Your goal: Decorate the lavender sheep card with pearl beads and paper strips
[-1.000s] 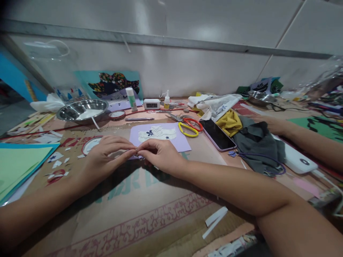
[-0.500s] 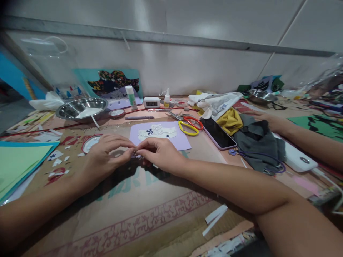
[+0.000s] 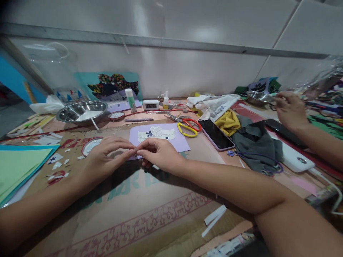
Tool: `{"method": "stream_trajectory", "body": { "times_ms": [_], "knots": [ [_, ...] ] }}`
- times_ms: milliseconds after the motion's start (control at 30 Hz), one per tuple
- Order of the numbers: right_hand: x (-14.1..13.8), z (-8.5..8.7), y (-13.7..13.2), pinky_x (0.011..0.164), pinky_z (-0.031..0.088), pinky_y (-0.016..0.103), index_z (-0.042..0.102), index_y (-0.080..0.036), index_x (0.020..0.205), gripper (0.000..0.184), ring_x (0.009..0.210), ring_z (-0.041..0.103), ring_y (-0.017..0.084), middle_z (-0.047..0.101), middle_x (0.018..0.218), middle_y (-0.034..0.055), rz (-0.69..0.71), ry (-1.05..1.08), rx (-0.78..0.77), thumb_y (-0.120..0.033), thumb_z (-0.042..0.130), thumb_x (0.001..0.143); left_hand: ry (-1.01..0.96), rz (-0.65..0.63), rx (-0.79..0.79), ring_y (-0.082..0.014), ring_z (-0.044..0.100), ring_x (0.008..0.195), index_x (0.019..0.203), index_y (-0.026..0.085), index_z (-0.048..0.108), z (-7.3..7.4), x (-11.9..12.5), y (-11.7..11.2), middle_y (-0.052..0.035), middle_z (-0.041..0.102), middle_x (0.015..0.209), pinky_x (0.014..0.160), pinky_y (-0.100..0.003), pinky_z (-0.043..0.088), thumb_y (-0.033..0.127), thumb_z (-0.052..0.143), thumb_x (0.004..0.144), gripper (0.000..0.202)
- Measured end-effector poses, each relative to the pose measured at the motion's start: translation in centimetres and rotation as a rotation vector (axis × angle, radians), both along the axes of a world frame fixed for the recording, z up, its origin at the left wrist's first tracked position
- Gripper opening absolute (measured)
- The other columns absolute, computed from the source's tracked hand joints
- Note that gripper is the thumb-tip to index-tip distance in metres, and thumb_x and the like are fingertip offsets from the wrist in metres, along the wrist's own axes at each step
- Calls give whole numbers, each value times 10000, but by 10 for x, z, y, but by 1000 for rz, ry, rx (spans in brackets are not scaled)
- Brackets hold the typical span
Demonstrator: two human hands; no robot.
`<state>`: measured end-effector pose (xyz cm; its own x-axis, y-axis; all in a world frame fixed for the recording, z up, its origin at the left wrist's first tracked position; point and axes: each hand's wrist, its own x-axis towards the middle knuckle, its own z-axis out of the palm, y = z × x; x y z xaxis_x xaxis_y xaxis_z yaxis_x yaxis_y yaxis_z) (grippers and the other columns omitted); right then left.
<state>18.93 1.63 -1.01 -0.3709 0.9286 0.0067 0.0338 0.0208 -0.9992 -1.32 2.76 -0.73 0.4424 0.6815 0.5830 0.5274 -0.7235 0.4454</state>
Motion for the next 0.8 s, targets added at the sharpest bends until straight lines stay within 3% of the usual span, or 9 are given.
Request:
{"method": "stream_trajectory", "body": {
  "times_ms": [633, 800],
  "knots": [
    [-1, 2, 1, 480, 515, 172, 623, -165, 867, 46, 488, 633, 85, 640, 555, -56, 16, 34, -63, -189, 655, 843, 23, 51, -28, -216, 693, 855, 879, 228, 716, 3, 1, -2, -23, 766, 881, 888, -397, 497, 333, 529, 927, 219],
    [-1, 1, 2, 463, 512, 173, 623, -165, 863, 78, 483, 634, 86, 637, 553, -57, 12, 43, -55, -215, 673, 830, -13, 25, -41, -213, 700, 863, 891, 233, 725, 2, 1, -1, -34, 771, 919, 860, -385, 514, 410, 587, 926, 228]
  ]
}}
